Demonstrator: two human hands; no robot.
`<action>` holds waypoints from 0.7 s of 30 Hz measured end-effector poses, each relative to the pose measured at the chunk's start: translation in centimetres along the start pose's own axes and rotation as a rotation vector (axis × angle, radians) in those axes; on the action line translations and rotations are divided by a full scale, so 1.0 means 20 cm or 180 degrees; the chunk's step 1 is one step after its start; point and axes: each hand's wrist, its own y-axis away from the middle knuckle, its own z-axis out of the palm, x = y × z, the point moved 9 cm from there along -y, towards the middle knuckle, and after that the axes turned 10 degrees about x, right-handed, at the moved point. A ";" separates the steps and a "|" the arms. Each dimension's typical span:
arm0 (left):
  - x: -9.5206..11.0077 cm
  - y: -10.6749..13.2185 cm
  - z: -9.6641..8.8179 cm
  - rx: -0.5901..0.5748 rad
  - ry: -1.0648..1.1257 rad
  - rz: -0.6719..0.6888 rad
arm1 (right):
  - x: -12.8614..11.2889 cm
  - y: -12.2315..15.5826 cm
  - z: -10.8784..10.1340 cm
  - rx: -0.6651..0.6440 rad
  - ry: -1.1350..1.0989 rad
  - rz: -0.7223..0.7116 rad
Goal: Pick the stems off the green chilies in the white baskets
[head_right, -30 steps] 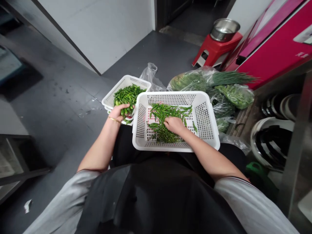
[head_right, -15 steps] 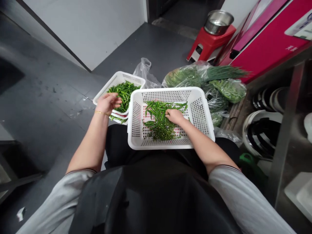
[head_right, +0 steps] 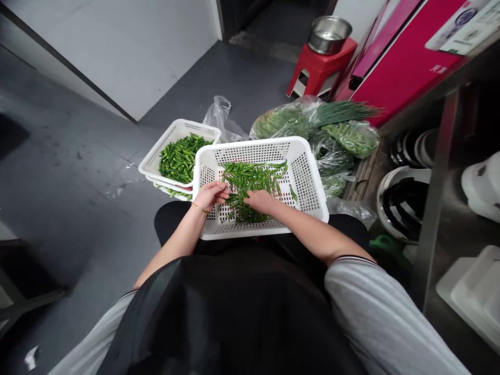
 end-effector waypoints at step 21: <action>0.00 0.08 0.07 -0.0690 0.0118 -0.0106 | 0.07 -0.14 0.01 -0.0027 -0.0742 0.1119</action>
